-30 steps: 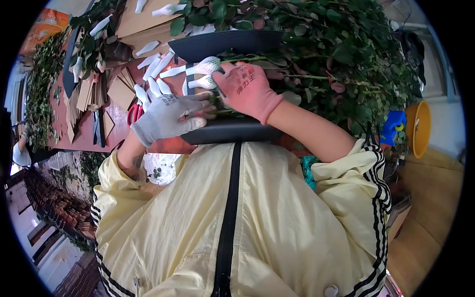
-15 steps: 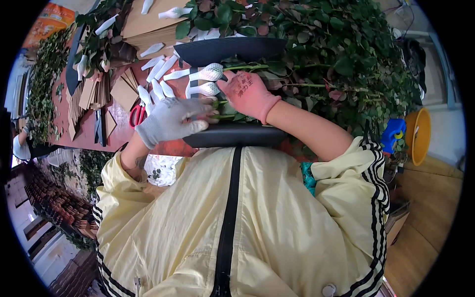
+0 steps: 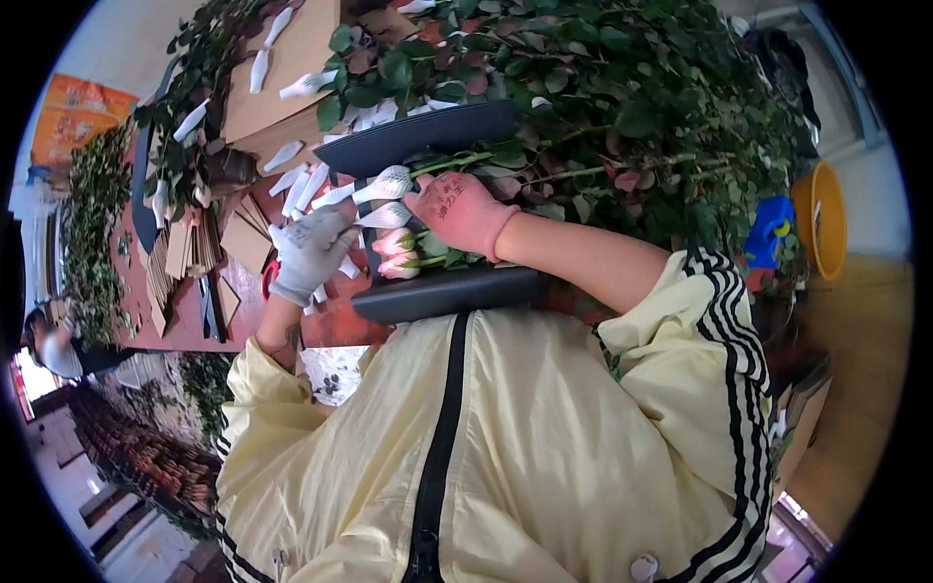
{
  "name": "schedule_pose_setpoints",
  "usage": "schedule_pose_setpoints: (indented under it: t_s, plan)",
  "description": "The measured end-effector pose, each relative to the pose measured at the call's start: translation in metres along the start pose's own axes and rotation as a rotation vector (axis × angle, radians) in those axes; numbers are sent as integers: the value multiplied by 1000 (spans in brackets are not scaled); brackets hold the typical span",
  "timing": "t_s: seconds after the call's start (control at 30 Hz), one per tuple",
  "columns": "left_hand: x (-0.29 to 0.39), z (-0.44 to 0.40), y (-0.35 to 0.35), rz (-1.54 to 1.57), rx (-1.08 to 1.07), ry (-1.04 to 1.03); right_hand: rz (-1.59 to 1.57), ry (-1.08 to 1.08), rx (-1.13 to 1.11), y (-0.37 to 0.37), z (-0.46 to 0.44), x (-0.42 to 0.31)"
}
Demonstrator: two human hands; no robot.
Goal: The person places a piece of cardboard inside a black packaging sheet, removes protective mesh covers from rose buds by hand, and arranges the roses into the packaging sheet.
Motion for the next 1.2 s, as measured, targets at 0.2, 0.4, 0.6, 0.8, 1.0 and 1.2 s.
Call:
schedule_pose_setpoints:
  t_s: [0.2, 0.4, 0.6, 0.8, 1.0, 1.2]
  plan:
    - [-55, 27, 44, -78, 94, 248, -13, -11, -38, 3, 1, 0]
    - [51, 6, 37, 526, -123, -66, 5, 0, -130, -2, -3, -5]
    - [54, -18, 11, 280, -76, -134, -8, -15, -88, 1, 1, -3]
    - [24, -10, -2, 47, -58, -14, -32, 1, -42, 5, -1, -3]
    - [30, -17, -2, 33, 30, -96, -44, 3, -104, -1, -3, -3]
    - [41, -13, 3, 4, 137, -222, -45, 10, -128, -1, -4, -3]
Point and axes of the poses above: each hand's wrist, its own z-axis away from the middle knuckle, its own y-axis out of the back of the hand, x = y × z, the point moved 10 cm from there along -z, towards the middle knuckle, and after that the axes turned 2 degrees about -x, right-handed, at the moved point
